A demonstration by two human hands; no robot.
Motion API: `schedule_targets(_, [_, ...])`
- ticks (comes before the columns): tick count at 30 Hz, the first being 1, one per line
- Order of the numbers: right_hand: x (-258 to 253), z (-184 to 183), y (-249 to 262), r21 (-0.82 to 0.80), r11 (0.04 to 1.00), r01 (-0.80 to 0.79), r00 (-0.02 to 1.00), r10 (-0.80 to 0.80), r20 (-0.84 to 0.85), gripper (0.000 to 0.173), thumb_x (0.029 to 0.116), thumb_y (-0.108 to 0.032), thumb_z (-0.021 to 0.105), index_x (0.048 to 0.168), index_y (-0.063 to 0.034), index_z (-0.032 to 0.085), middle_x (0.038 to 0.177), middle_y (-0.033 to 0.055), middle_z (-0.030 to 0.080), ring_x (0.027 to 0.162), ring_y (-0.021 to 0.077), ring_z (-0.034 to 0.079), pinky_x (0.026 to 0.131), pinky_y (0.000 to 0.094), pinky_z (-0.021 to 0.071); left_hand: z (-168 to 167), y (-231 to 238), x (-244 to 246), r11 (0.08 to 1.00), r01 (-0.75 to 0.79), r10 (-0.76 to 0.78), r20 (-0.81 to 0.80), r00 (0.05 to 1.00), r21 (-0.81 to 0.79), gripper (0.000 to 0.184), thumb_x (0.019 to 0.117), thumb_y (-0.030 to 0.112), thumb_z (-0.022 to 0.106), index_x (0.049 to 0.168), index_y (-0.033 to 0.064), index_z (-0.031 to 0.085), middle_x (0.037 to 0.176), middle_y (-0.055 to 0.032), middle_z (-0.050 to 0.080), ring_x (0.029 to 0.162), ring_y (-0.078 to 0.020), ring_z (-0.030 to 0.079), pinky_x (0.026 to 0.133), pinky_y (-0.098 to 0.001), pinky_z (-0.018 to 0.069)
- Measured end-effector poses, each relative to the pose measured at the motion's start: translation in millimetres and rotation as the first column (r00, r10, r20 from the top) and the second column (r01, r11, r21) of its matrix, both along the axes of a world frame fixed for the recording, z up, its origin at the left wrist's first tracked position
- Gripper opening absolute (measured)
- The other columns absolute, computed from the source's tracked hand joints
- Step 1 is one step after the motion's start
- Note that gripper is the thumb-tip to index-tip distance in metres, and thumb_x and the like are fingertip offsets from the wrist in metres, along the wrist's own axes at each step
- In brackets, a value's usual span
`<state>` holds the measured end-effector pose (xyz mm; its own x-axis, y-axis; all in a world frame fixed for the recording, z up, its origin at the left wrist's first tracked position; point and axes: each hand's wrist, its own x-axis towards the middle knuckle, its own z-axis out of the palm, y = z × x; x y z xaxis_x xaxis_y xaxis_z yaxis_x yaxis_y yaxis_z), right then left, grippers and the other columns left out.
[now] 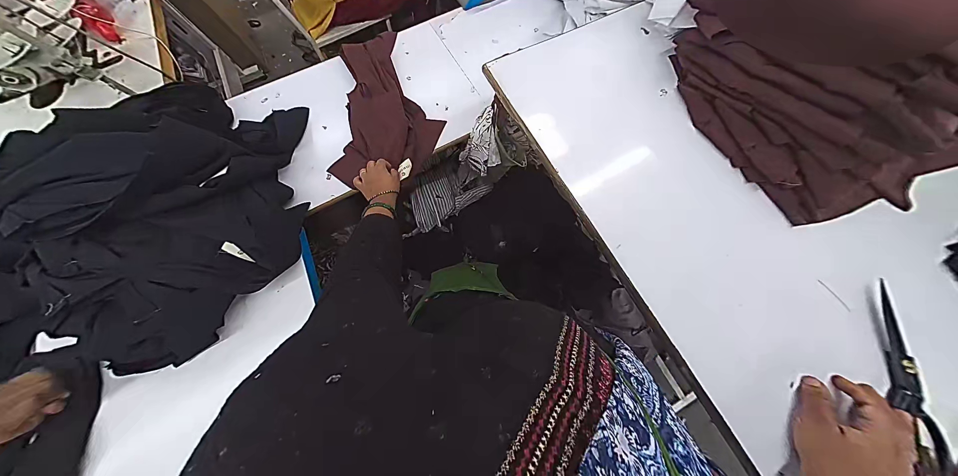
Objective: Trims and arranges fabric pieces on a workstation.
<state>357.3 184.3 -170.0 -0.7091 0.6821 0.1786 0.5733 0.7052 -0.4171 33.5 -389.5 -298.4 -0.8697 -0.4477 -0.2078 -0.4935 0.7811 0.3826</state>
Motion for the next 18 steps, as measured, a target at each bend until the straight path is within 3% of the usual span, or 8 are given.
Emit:
schedule_targets(4, [6,-5,-1,0.006,1.000,0.001,1.000,0.000,-0.025,0.040,0.1004,-0.018,0.057,0.125,0.0134,0.062,0.139,0.0376,0.053,0.142,0.0494,0.040,0.123,0.0499,0.0233,-10,-1,9,1.000,-0.016,0.016,-0.075,0.997,-0.004,0.030,0.1049,0.022,0.051,0.124,0.0024,0.064,0.128,-0.0252,0.064,0.125,-0.0446,0.057,0.108,-0.0682,0.0349])
schedule_targets(7, [6,-3,-1,0.009,1.000,0.004,0.999,-0.003,-0.042,0.039,0.0996,-0.018,0.057,0.121,0.0146,0.064,0.136,0.0391,0.054,0.140,0.0514,0.043,0.123,0.0511,0.0243,-20,-2,21,0.998,0.062,-0.061,-0.204,0.977,0.001,0.043,0.1068,0.034,0.049,0.135,0.0014,0.054,0.135,-0.0274,0.059,0.129,-0.0455,0.055,0.110,-0.0699,0.0314])
schedule_targets(9, [5,-3,0,0.015,1.000,-0.011,0.999,0.011,-0.052,0.039,0.0990,-0.017,0.058,0.119,0.0152,0.064,0.134,0.0396,0.055,0.138,0.0525,0.044,0.122,0.0521,0.0242,-27,-11,22,0.973,0.225,-0.229,-0.204,0.952,-0.046,0.069,0.0979,0.045,0.065,0.148,0.0014,0.047,0.151,-0.0266,0.047,0.142,-0.0454,0.043,0.116,-0.0719,0.0220])
schedule_targets(11, [3,-2,0,0.006,1.000,-0.024,0.998,0.025,-0.057,0.039,0.0995,-0.018,0.057,0.120,0.0156,0.064,0.136,0.0399,0.054,0.139,0.0543,0.042,0.123,0.0555,0.0219,-22,-22,22,0.901,0.419,-0.428,-0.078,0.900,-0.110,0.084,0.0850,0.041,0.082,0.152,0.0054,0.046,0.160,-0.0247,0.037,0.150,-0.0470,0.030,0.117,-0.0754,0.0140])
schedule_targets(13, [6,-7,4,0.026,1.000,-0.017,0.998,0.018,-0.055,0.040,0.0993,-0.020,0.058,0.120,0.0144,0.065,0.137,0.0384,0.054,0.140,0.0545,0.042,0.123,0.0585,0.0226,-15,-31,25,0.850,0.504,-0.516,-0.051,0.855,-0.154,0.059,0.0847,0.018,0.080,0.139,0.0037,0.061,0.153,-0.0267,0.046,0.146,-0.0515,0.034,0.114,-0.0795,0.0149])
schedule_targets(15, [8,-12,7,0.058,0.998,0.008,0.998,-0.004,-0.069,0.038,0.0980,-0.020,0.059,0.117,0.0129,0.067,0.135,0.0360,0.058,0.138,0.0539,0.044,0.121,0.0593,0.0251,-8,-38,27,0.845,0.504,-0.529,-0.132,0.838,-0.181,0.032,0.0929,0.008,0.064,0.123,-0.0022,0.069,0.140,-0.0310,0.057,0.140,-0.0546,0.042,0.111,-0.0806,0.0182])
schedule_targets(18, [7,-12,5,0.033,0.997,0.065,0.985,-0.059,-0.159,0.032,0.0968,-0.016,0.060,0.111,0.0111,0.070,0.130,0.0332,0.063,0.136,0.0517,0.048,0.119,0.0588,0.0301,15,-23,18,0.877,0.459,-0.480,-0.267,0.836,-0.140,0.036,0.1027,0.010,0.050,0.128,-0.0135,0.060,0.135,-0.0403,0.055,0.135,-0.0574,0.047,0.115,-0.0718,0.0259])
